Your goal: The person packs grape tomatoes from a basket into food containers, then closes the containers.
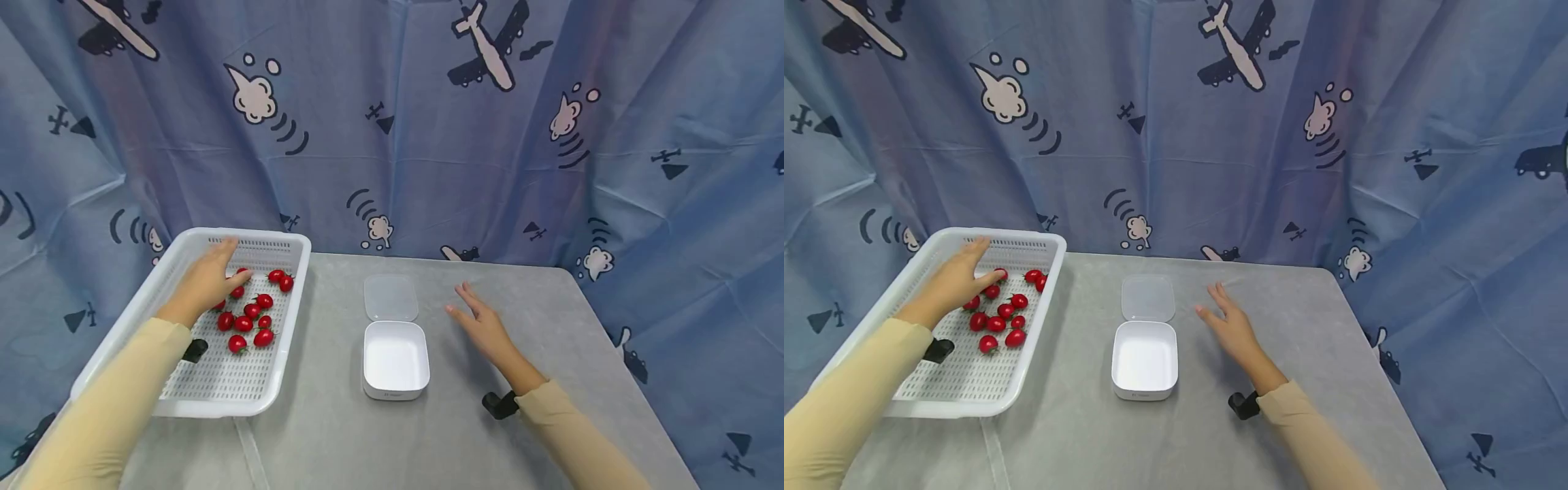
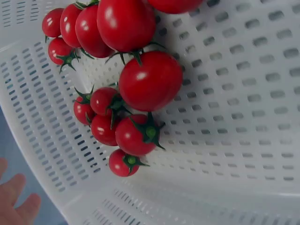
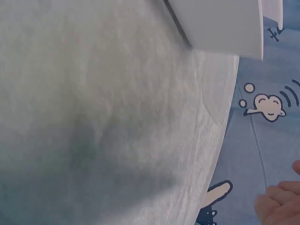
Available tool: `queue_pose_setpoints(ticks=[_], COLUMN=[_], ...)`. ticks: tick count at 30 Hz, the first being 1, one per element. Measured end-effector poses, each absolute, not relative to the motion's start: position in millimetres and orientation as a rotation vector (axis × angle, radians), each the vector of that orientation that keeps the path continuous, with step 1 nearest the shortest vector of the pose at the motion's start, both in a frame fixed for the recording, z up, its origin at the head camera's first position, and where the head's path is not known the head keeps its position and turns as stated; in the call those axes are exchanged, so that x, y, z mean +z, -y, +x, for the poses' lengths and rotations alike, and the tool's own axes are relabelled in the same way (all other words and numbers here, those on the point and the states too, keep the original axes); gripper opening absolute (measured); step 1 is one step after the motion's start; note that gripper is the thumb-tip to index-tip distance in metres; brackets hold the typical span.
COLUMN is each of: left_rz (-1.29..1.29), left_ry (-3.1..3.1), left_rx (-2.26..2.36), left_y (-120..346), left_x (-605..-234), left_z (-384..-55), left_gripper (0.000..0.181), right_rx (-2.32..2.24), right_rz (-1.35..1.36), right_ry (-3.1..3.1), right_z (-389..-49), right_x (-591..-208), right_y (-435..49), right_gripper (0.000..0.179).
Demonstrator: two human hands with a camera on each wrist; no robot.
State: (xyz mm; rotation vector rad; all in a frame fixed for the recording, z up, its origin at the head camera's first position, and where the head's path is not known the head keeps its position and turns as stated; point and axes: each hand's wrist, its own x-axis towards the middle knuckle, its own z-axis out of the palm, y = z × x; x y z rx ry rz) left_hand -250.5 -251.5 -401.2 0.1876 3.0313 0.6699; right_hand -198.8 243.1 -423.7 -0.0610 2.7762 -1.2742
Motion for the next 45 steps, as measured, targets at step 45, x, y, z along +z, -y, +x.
queue_pose_setpoints(ticks=[45], left_rz=[-0.141], left_ry=[-2.55], left_rx=[1.382], left_y=[218.7], left_x=[-427.1], left_z=[-259.7], left_gripper=[0.059], right_rx=[-1.805], right_rz=[0.113], right_ry=[-2.37], right_z=[-169.6], right_x=[-470.5], right_y=[-201.8], right_gripper=[0.044])
